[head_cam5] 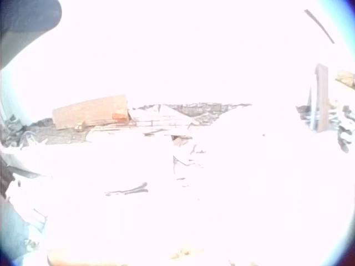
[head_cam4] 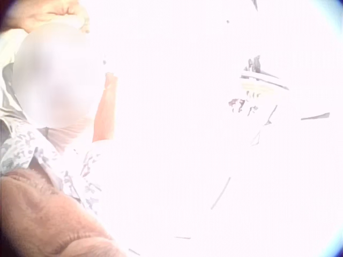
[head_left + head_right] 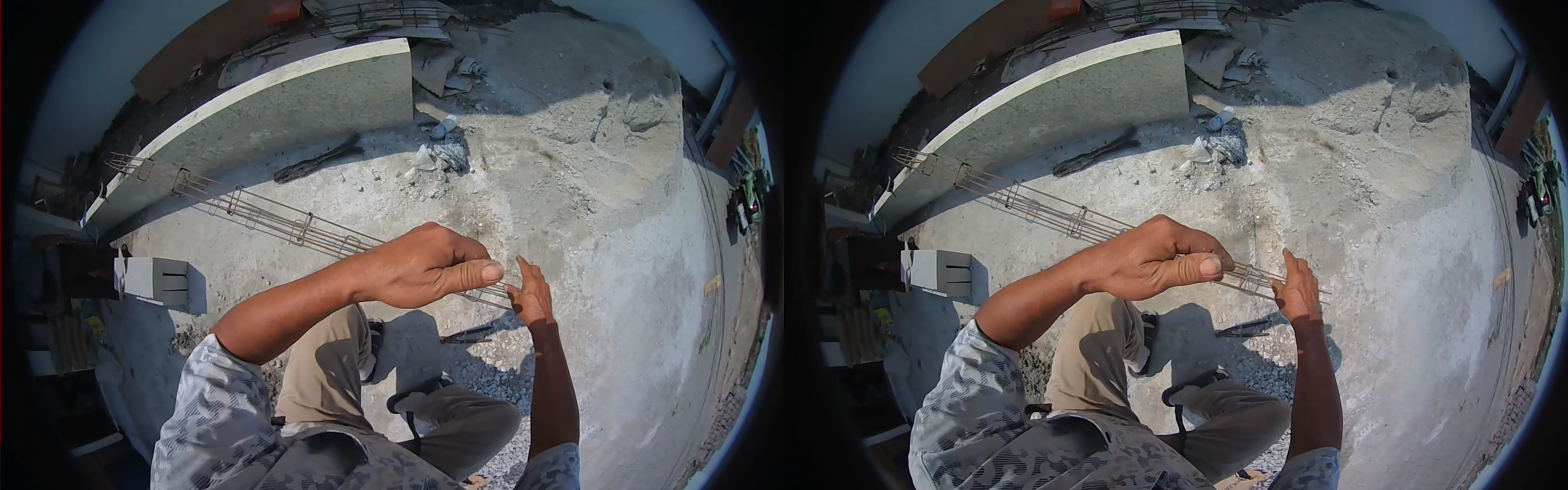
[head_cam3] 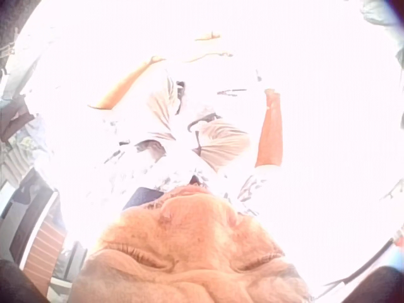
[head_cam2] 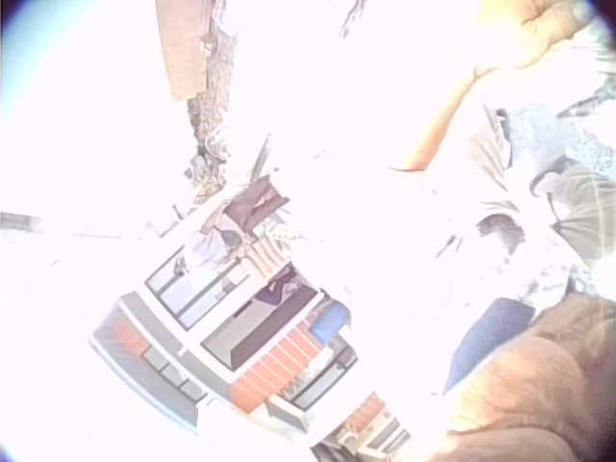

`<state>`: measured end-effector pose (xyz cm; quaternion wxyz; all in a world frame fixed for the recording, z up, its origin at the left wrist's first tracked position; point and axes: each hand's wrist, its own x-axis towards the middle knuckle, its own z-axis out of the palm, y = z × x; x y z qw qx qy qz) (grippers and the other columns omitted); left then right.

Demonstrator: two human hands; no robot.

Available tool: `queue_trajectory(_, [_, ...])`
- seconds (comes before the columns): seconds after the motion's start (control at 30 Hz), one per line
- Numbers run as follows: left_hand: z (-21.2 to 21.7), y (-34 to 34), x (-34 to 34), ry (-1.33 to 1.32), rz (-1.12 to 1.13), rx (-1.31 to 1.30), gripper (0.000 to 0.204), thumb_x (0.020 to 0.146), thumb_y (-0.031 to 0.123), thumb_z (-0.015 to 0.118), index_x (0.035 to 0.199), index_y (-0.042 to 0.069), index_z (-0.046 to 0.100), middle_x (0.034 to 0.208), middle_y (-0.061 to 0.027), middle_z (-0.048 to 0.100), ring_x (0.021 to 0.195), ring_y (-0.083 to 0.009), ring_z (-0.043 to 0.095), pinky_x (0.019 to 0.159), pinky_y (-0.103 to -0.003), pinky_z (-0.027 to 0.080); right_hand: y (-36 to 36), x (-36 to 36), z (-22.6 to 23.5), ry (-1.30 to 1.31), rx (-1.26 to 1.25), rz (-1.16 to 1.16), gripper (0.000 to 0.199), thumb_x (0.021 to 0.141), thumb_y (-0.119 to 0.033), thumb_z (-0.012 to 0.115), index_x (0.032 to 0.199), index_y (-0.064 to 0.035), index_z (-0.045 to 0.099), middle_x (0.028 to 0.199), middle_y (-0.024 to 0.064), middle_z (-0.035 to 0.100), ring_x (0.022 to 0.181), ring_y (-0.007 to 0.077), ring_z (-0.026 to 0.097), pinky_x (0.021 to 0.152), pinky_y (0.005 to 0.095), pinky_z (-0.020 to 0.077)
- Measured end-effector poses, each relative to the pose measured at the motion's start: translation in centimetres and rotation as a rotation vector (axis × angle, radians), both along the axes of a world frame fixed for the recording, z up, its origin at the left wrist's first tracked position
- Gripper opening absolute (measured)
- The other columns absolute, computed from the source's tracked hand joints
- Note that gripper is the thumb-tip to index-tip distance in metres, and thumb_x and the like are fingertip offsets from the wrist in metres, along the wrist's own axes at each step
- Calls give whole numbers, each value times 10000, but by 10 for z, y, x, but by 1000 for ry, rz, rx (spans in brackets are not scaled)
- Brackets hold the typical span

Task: The person separates tie wire from a bundle and fastens the steel rebar cage using the wire and pincers.

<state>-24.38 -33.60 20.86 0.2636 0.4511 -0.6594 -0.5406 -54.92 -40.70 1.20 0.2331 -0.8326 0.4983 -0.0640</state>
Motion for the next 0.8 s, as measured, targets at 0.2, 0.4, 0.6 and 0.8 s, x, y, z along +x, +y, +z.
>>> queue_trajectory(0.2, [231, 79, 27, 623, 87, -252, 834, 862, 725, 523, 1074, -63, 697, 944, -212, 717, 854, -318, 720, 804, -411, 554, 91, 47, 72, 9, 382, 35, 596, 798, -247, 743, 1335, -66, 560, 1304, 271, 573, 1243, 436, 529, 1029, 468, 445])
queue_trajectory(0.4, [419, 145, 63, 159, 252, -425, 689, 852, 570, 684, 1129, -60, 678, 939, -216, 719, 835, -300, 731, 808, -434, 554, 189, 85, 155, -119, 697, 240, 537, 801, -249, 745, 1239, 22, 593, 1187, 296, 627, 1126, 447, 600, 962, 450, 490])
queue_trajectory(0.6, [456, 204, 104, 343, 363, -427, 622, 866, 494, 713, 1145, -61, 671, 939, -210, 721, 844, -301, 731, 804, -438, 559, 215, 59, 180, -42, 571, 480, 506, 806, -247, 752, 1207, 28, 611, 970, 227, 692, 935, 390, 676, 821, 435, 528])
queue_trajectory(0.8, [318, 286, 174, -327, 527, 80, 582, 912, 478, 643, 1162, -48, 652, 1032, -222, 710, 914, -367, 710, 786, -421, 565, 182, 4, 172, 87, 407, 151, 444, 811, -187, 754, 1179, 34, 639, 835, 146, 695, 755, 278, 683, 734, 369, 551])
